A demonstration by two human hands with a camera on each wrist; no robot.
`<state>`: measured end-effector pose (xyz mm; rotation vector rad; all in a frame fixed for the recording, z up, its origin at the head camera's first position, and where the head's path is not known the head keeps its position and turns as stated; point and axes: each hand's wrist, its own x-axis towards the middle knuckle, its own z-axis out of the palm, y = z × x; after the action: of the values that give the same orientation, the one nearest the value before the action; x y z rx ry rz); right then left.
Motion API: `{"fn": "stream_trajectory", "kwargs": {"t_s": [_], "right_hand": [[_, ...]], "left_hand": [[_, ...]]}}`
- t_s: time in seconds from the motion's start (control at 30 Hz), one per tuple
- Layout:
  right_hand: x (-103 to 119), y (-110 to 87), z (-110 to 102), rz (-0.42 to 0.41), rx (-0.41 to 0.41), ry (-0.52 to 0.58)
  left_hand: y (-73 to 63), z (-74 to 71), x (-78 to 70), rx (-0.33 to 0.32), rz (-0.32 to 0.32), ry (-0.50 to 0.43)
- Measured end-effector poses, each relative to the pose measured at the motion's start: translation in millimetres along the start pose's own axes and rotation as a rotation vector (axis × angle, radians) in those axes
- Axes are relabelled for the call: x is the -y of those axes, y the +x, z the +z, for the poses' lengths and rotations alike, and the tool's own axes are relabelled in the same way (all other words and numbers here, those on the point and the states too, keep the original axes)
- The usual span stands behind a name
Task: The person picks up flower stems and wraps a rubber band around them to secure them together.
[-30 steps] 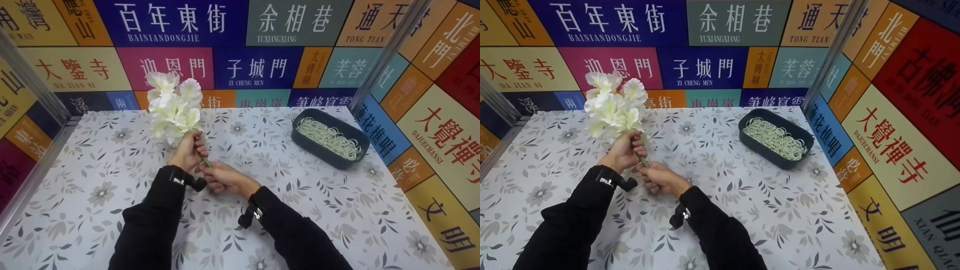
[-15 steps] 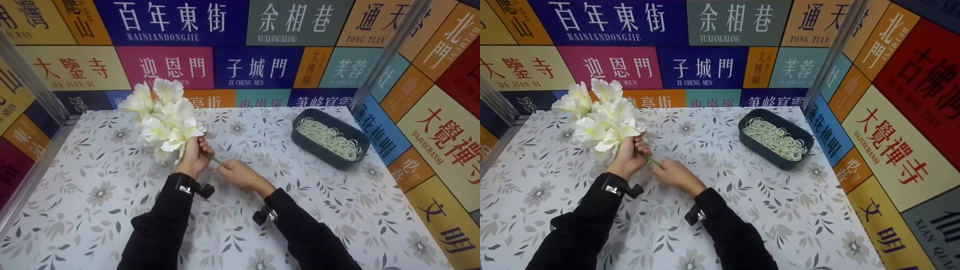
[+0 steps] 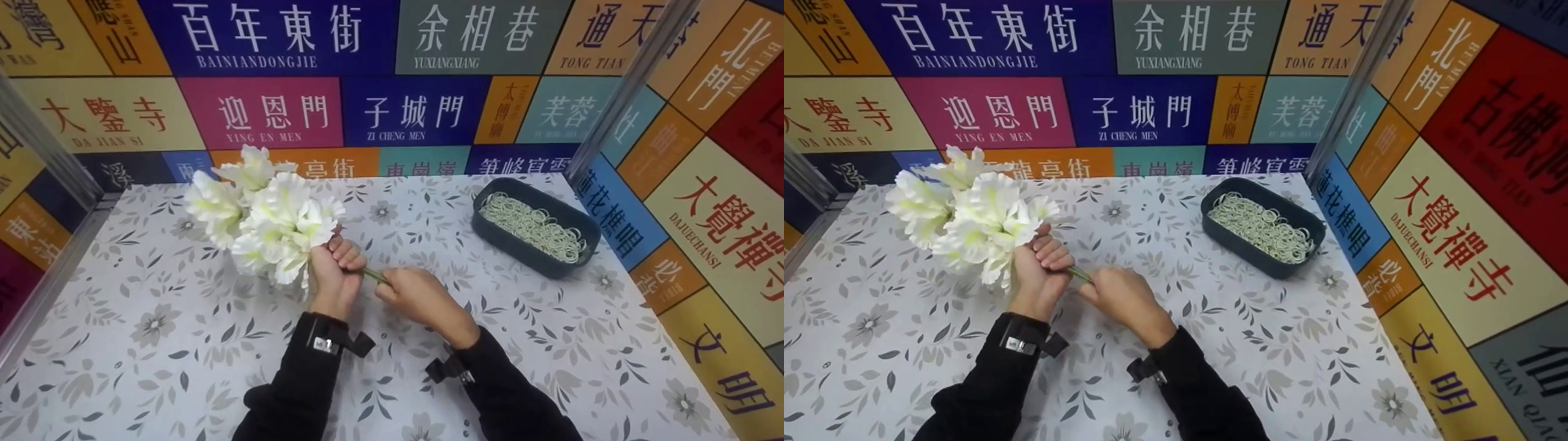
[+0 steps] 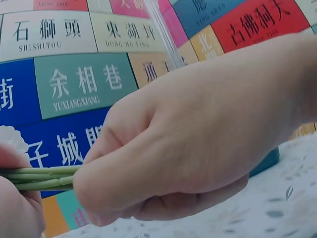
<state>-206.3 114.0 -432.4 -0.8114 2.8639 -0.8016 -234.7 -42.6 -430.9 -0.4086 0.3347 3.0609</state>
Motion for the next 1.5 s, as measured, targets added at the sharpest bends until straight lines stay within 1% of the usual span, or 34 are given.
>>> {"fn": "stream_trajectory", "kwargs": {"t_s": [0.13,0.23,0.3,0.37,0.5,0.6,0.7,0.77,0.87,0.97,1.07,1.2,1.33,1.4,1.5], "right_hand": [[7,-11.4,-6,-0.049,0.012,-0.022],[11,-20.7,-13,-0.093,0.019,-0.054],[12,-27.8,-18,-0.116,0.018,-0.101],[13,-35.6,-22,-0.121,0.007,-0.149],[18,-51.3,-25,-0.128,-0.026,-0.237],[22,-58.3,-21,-0.143,-0.069,-0.275],[24,-60.4,-15,-0.149,-0.112,-0.287],[24,-60.9,-11,-0.149,-0.124,-0.287],[25,-60.4,-8,-0.139,-0.130,-0.280],[25,-58.5,-7,-0.121,-0.128,-0.272],[26,-56.1,-6,-0.102,-0.114,-0.257],[27,-53.6,-6,-0.081,-0.068,-0.232],[26,-51.8,-9,-0.079,-0.026,-0.202],[26,-50.2,-11,-0.076,-0.011,-0.168],[24,-46.9,-14,-0.065,0.011,-0.116]], "left_hand": [[-12.2,-1.2,3.3,0.111,-0.007,-0.087],[-23.2,-1.7,6.2,0.168,-0.007,-0.123],[-30.6,-2.2,9.2,0.182,-0.013,-0.137],[-36.6,-1.9,12.7,0.177,-0.031,-0.133],[-42.3,-0.9,18.5,0.167,-0.120,-0.108],[-42.2,-0.5,19.8,0.175,-0.165,-0.085],[-40.0,-0.8,18.9,0.177,-0.180,-0.074],[-37.9,-1.1,18.2,0.172,-0.189,-0.067],[-34.5,-1.8,18.1,0.162,-0.191,-0.062],[-31.7,-2.3,18.7,0.160,-0.178,-0.057],[-30.2,-2.5,18.9,0.171,-0.163,-0.061],[-28.2,-1.9,18.5,0.173,-0.147,-0.059],[-24.7,0.8,17.8,0.162,-0.145,-0.029],[-22.8,3.1,17.0,0.166,-0.137,-0.024],[-19.4,6.1,15.4,0.177,-0.103,-0.035]]}}
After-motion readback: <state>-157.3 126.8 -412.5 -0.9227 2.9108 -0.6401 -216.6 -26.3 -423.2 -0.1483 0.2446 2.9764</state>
